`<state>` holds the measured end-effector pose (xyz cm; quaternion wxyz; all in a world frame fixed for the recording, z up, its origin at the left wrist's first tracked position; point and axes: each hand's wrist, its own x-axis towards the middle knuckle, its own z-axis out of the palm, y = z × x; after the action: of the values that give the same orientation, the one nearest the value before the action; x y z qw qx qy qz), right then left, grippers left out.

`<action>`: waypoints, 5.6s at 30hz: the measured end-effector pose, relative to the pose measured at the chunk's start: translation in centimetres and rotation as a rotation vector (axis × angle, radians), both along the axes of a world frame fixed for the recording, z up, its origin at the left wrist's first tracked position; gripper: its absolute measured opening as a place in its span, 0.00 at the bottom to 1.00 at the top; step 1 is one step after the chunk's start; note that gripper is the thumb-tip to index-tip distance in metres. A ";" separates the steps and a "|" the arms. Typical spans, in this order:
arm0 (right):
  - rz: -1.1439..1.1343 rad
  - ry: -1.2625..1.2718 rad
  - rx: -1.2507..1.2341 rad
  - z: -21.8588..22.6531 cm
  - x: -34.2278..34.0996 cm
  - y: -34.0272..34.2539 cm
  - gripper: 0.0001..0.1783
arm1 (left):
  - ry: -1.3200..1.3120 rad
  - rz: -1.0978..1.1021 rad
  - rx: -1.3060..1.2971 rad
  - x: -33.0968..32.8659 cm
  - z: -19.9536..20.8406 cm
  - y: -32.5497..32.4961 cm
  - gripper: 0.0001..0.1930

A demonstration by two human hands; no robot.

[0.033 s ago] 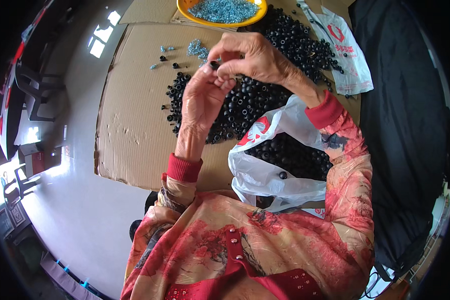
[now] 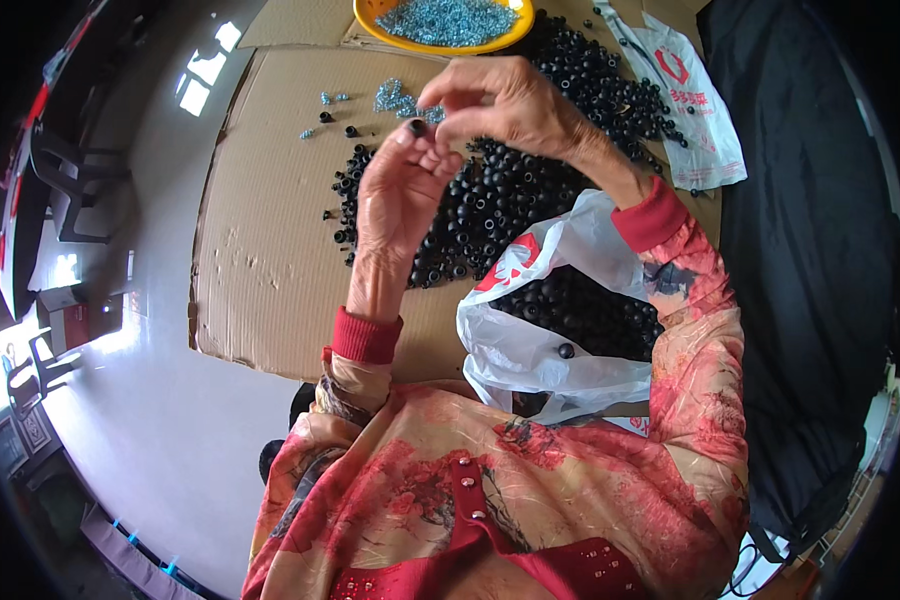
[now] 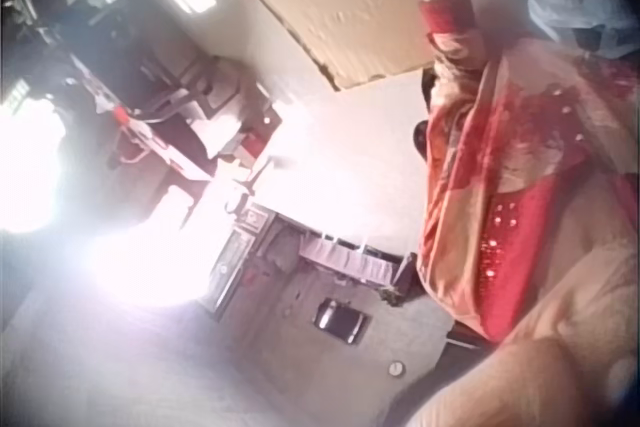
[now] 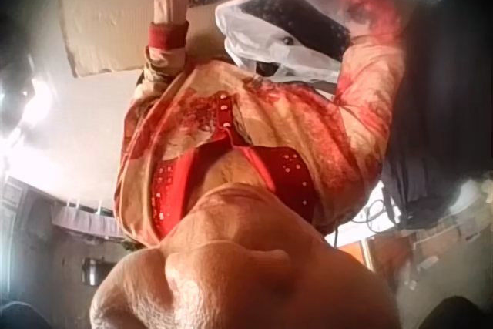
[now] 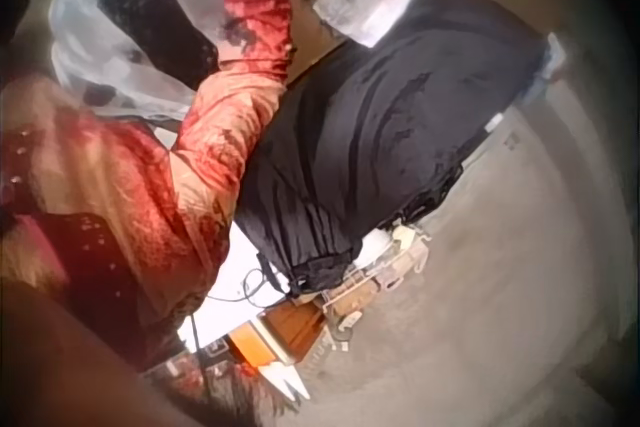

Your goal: The person assembles pieces by picking up small beads and inserting them into hollow black caps by hand.

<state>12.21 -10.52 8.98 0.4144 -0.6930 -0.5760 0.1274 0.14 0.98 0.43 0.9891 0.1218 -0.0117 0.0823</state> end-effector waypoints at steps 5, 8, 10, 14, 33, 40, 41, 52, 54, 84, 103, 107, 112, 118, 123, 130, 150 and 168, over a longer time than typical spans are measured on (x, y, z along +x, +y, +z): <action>-0.125 -0.207 -0.152 -2.5 4.1 -1.5 0.05 | 0.058 0.140 0.042 -0.7 -0.3 2.3 0.07; -0.158 -0.355 -0.263 -6.5 5.4 -2.5 0.06 | 0.059 0.174 0.065 -0.5 -0.5 2.6 0.06; -0.155 -0.396 -0.278 -6.9 5.4 -2.6 0.07 | 0.073 0.201 0.095 -1.0 -0.5 2.8 0.05; -0.232 -0.395 -0.385 -6.4 5.8 -3.1 0.09 | 0.051 0.206 0.093 -1.0 -0.7 2.9 0.05; -0.135 -0.633 -0.429 -8.1 6.6 -3.3 0.04 | 0.161 0.099 0.073 -0.8 -0.5 0.4 0.07; -0.229 0.102 -0.150 -0.5 1.4 -1.7 0.06 | 0.039 -0.014 -0.041 -0.7 -0.1 -0.7 0.10; -0.165 0.107 -0.065 0.2 0.3 -1.2 0.07 | 0.040 -0.027 -0.046 -0.8 0.0 -0.7 0.11; -0.043 -0.248 0.134 0.5 -2.0 -0.1 0.05 | 0.081 0.024 0.022 -1.2 1.3 -1.2 0.09; -0.049 -0.247 0.128 0.7 -2.0 -0.2 0.05 | 0.093 0.042 0.065 -1.2 1.6 -1.2 0.09; -0.045 -0.488 -0.392 -8.0 1.7 -0.1 0.03 | 0.143 0.163 0.155 -1.0 0.0 1.6 0.13; -0.011 -0.294 -0.161 -7.3 2.0 0.6 0.04 | 0.180 0.154 0.129 -1.0 -0.3 1.7 0.11; -0.157 0.343 -0.051 -3.7 1.0 0.2 0.09 | 0.112 0.098 0.046 -1.2 0.1 1.3 0.11; -0.079 0.518 0.206 -2.5 -0.4 0.7 0.08 | 0.088 0.054 -0.021 -1.5 2.1 0.1 0.11; -0.084 0.317 0.226 -1.4 -1.7 0.7 0.07 | 0.079 0.073 0.000 -1.7 3.2 -0.2 0.11; -0.102 -0.107 0.219 0.5 -2.2 0.6 0.07 | 0.102 0.075 0.012 -1.9 3.8 -0.2 0.10; -0.130 0.231 0.248 0.5 -2.7 0.2 0.07 | 0.089 0.057 -0.064 -2.0 3.7 -0.4 0.10; -0.150 0.168 0.249 0.3 -2.9 0.4 0.07 | 0.126 0.112 0.025 -1.9 4.2 -0.8 0.10; -0.138 -0.147 0.191 1.1 -2.3 0.2 0.06 | 0.195 0.145 0.124 -1.9 4.2 -1.0 0.11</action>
<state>9.87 -10.35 10.08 0.4429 -0.6959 -0.5653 -0.0081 -1.78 -0.02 4.61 0.9675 0.1908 0.0885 0.1402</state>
